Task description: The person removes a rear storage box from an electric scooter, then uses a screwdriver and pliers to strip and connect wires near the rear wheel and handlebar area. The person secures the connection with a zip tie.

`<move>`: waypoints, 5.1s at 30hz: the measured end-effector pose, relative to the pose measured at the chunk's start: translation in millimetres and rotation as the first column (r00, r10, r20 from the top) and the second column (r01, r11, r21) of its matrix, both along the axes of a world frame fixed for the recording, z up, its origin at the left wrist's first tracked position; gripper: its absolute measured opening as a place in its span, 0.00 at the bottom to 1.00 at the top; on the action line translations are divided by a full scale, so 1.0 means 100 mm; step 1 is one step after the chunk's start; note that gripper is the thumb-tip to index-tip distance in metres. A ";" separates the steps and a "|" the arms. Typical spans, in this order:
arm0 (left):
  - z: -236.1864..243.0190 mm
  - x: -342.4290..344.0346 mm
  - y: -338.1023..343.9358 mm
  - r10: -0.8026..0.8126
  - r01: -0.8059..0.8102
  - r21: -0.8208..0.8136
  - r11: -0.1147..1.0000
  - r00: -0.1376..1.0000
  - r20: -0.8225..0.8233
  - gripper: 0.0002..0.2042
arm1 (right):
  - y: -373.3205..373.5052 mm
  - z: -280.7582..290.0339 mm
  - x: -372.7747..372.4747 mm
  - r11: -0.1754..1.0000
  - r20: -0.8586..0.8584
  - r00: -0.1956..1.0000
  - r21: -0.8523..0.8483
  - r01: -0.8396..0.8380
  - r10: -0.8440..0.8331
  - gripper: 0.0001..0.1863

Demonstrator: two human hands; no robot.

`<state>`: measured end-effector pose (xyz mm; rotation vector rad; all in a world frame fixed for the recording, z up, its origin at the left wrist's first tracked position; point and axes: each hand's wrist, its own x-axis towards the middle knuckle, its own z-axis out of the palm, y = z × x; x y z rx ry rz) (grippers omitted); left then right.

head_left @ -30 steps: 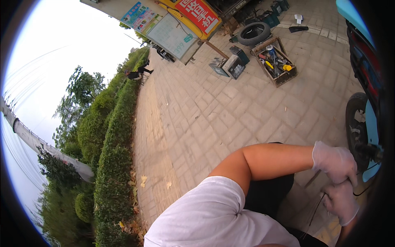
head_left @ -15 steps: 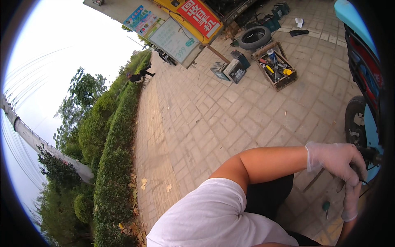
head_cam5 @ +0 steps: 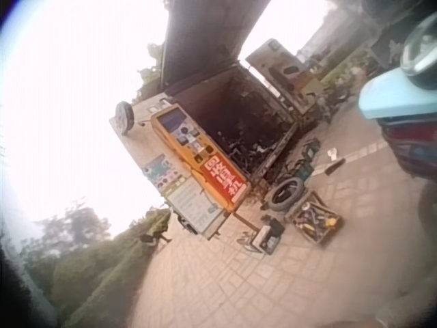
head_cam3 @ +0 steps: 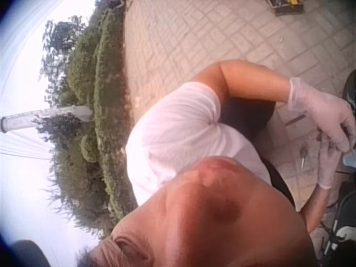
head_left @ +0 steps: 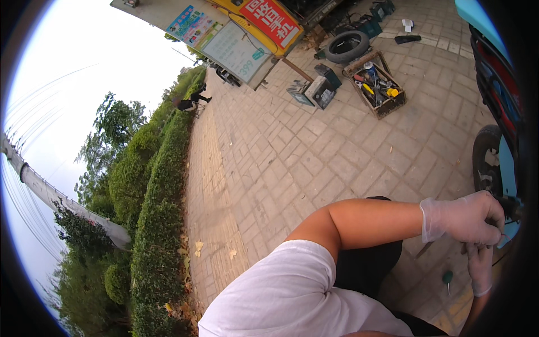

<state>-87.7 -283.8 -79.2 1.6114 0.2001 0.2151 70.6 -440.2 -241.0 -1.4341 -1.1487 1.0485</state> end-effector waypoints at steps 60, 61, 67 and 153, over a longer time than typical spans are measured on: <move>-1.04 0.48 0.05 0.129 0.052 0.953 0.298 0.987 -0.094 0.09 | 0.28 0.29 0.16 0.934 -0.360 0.870 -0.246 0.259 -0.336 0.07; -1.00 0.47 0.06 0.126 0.058 0.952 0.301 0.987 -0.100 0.10 | 0.28 0.29 0.18 0.936 -0.337 0.879 -0.218 0.275 -0.337 0.07; -0.79 0.30 0.14 0.122 -0.140 0.959 0.245 0.986 0.113 0.12 | 0.37 0.34 0.12 0.907 -0.217 0.881 -0.063 0.417 -0.420 0.08; -0.11 0.06 -0.08 0.075 -0.125 0.919 0.374 0.992 0.104 0.10 | 0.07 0.84 -0.02 0.950 -0.044 0.959 0.130 0.284 -0.280 0.10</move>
